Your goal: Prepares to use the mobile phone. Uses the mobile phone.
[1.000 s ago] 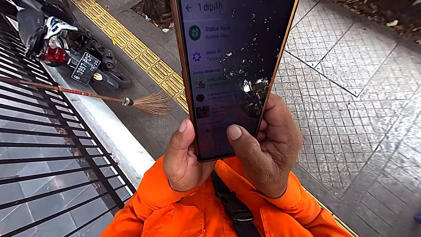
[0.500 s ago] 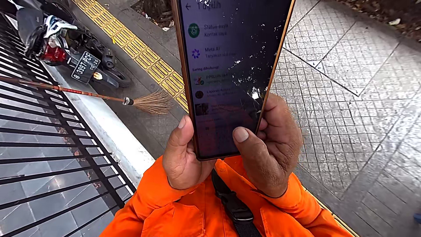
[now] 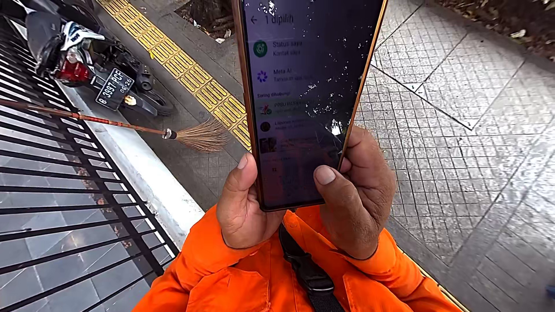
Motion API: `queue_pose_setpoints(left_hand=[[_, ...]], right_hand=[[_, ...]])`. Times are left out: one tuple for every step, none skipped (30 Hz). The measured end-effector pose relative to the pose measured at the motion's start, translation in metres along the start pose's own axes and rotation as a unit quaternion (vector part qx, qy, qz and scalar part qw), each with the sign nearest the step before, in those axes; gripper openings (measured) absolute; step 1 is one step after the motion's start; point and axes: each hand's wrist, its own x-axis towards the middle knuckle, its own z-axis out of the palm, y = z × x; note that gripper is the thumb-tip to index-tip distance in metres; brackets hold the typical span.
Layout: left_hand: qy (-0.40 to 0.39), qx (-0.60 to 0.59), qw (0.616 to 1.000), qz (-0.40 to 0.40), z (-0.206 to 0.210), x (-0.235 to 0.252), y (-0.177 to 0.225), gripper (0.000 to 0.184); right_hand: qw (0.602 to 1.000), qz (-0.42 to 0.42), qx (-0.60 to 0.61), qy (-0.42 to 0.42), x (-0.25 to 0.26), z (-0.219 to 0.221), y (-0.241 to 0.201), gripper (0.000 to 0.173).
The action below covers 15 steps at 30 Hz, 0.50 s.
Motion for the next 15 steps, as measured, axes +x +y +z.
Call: queue_pose_setpoints(left_hand=[[-0.001,-0.002,1.0,-0.001,0.0,0.0003,-0.0001,0.041],[-0.004,-0.004,1.0,-0.001,0.0001,0.0006,-0.0001,0.041],[-0.006,-0.006,1.0,0.0,0.0007,0.0009,-0.0001,0.04],[-0.007,-0.008,1.0,0.003,0.0013,0.0011,-0.0002,0.039],[-0.008,-0.009,1.0,0.005,0.0019,0.001,-0.0004,0.038],[-0.009,-0.01,1.0,0.006,0.0024,0.0005,-0.0006,0.038],[-0.009,-0.009,1.0,0.007,0.0029,0.0001,-0.0007,0.038],[-0.01,-0.008,1.0,0.009,0.0036,-0.0001,-0.0009,0.038],[-0.01,-0.006,1.0,0.012,0.0041,-0.0003,-0.0012,0.037],[-0.011,-0.006,1.0,0.013,0.0045,-0.0007,-0.0014,0.037],[-0.01,-0.008,1.0,0.013,0.0047,-0.0013,-0.0016,0.037],[-0.01,-0.009,1.0,0.013,0.0047,-0.0018,-0.0019,0.037],[-0.01,-0.01,1.0,0.012,0.0047,-0.0023,-0.0018,0.038],[-0.009,-0.012,1.0,0.012,0.0049,-0.0028,-0.0018,0.038],[-0.007,-0.014,1.0,0.01,0.0051,-0.0033,-0.0013,0.038]], right_hand=[[1.0,-0.003,-0.002,0.003,-0.0005,0.0,0.0006,0.031],[1.0,-0.006,-0.005,0.004,-0.0007,-0.0001,0.001,0.031],[1.0,-0.009,-0.01,0.005,-0.0004,0.0,0.001,0.031],[1.0,-0.014,-0.018,0.005,0.0,0.0001,0.0009,0.03],[0.999,-0.018,-0.027,0.006,0.0002,0.0005,0.0006,0.029],[0.999,-0.02,-0.034,0.009,0.0003,0.001,0.0002,0.029],[0.999,-0.02,-0.038,0.012,0.0003,0.0015,-0.0004,0.028],[0.999,-0.02,-0.042,0.015,0.0003,0.002,-0.0011,0.027],[0.999,-0.019,-0.048,0.016,0.0002,0.0024,-0.0018,0.026],[0.998,-0.018,-0.052,0.017,0.0001,0.0029,-0.0025,0.026],[0.998,-0.017,-0.058,0.019,0.0001,0.0035,-0.0032,0.026],[0.998,-0.015,-0.062,0.02,0.0,0.0039,-0.004,0.026],[0.998,-0.014,-0.063,0.02,-0.0001,0.0042,-0.0044,0.026],[0.998,-0.013,-0.058,0.019,-0.0005,0.0042,-0.0046,0.026],[0.999,-0.014,-0.048,0.016,-0.0009,0.0038,-0.0044,0.026]])
